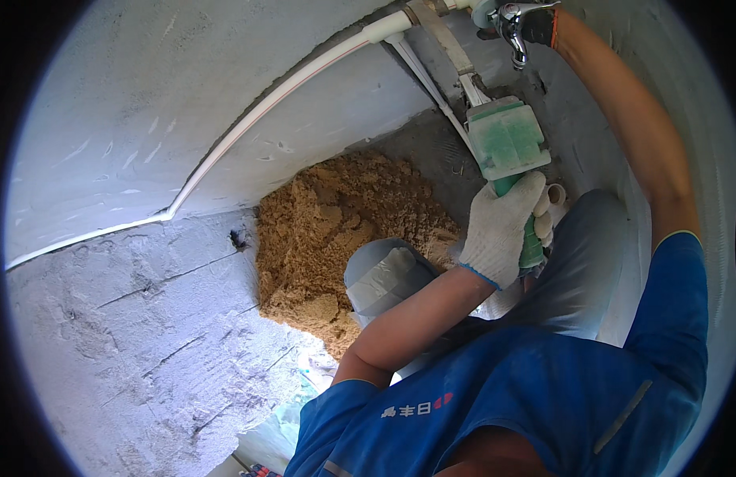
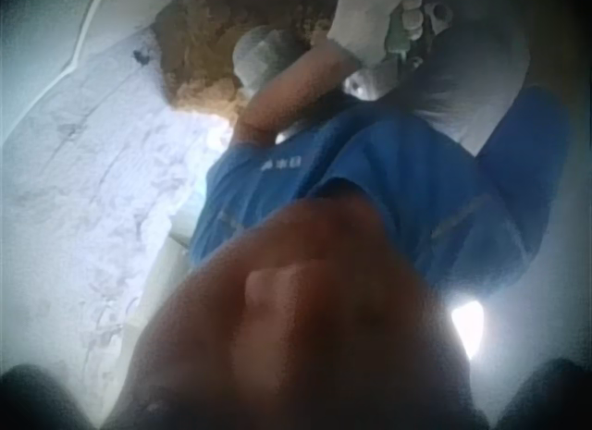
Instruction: Cutting and welding PVC water pipes to install a plumbing connection and a faucet.
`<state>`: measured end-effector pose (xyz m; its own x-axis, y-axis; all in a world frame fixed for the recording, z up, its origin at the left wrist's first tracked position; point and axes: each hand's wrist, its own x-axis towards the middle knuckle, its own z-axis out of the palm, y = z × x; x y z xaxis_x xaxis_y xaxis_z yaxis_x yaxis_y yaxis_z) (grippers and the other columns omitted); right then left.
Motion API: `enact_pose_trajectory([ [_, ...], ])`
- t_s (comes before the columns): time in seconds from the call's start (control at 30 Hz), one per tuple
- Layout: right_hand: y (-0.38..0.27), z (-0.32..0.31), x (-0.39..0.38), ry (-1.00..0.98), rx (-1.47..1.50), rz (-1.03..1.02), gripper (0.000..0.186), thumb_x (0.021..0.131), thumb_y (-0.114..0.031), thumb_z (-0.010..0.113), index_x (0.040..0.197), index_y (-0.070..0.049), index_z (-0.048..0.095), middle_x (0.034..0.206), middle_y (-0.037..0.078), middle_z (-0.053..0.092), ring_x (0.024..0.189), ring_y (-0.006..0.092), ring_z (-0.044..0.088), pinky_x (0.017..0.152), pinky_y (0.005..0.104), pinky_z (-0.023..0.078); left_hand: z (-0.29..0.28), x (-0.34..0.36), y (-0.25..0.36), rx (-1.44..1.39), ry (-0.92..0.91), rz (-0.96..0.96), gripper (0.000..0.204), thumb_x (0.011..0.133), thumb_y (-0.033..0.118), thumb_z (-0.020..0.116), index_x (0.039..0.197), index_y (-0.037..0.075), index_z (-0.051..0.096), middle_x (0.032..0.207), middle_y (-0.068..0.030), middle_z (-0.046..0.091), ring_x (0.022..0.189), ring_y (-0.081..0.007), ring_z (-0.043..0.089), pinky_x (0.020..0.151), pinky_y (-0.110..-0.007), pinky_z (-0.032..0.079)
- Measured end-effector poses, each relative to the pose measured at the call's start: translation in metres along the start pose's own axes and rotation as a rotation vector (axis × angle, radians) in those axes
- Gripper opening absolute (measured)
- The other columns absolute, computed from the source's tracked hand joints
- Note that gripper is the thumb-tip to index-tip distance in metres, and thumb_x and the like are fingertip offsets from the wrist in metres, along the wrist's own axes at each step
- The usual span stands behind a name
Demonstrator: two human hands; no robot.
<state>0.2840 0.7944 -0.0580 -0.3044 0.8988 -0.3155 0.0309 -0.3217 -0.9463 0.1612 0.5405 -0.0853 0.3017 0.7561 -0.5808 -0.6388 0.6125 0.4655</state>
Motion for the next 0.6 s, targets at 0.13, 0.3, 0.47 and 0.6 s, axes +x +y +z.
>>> enact_pose_trajectory([
  [0.13,0.001,-0.002,-0.001,-0.017,-0.065,-0.05,0.017,0.097,-0.021,0.058,0.103,-0.007,0.065,0.087,0.007,0.066,0.067,0.017,0.062,0.059,0.0335,0.051,0.001,0.0,0.0,-0.004,-0.021,0.001,0.017,0.092,0.02,0.066,0.094,0.011,0.051,0.072,-0.003,0.052,0.056,-0.0153,0.053,0.051,-0.031,0.044],
  [0.3,0.007,-0.007,0.002,-0.018,-0.188,-0.123,0.019,0.097,-0.02,0.057,0.107,-0.007,0.064,0.093,0.008,0.066,0.073,0.0178,0.062,0.064,0.0336,0.051,0.002,-0.003,0.0,-0.008,-0.019,-0.003,0.017,0.093,0.021,0.066,0.093,0.013,0.051,0.072,-0.0018,0.051,0.056,-0.0141,0.052,0.051,-0.031,0.043],
  [0.47,0.016,-0.017,0.012,-0.018,-0.359,-0.211,0.021,0.096,-0.019,0.057,0.112,-0.006,0.064,0.099,0.009,0.067,0.079,0.0187,0.063,0.07,0.0338,0.052,0.003,-0.007,0.003,-0.005,-0.02,-0.015,0.018,0.093,0.021,0.065,0.09,0.013,0.05,0.071,-0.0011,0.05,0.057,-0.0131,0.051,0.051,-0.03,0.042],
  [0.6,0.032,-0.03,0.031,0.0,-0.625,-0.331,0.023,0.096,-0.018,0.056,0.115,-0.006,0.063,0.104,0.01,0.067,0.083,0.0194,0.063,0.074,0.0338,0.052,0.006,-0.011,0.008,-0.013,-0.048,-0.01,0.016,0.095,0.022,0.063,0.09,0.012,0.051,0.07,-0.0008,0.051,0.055,-0.0124,0.051,0.05,-0.029,0.042],
])
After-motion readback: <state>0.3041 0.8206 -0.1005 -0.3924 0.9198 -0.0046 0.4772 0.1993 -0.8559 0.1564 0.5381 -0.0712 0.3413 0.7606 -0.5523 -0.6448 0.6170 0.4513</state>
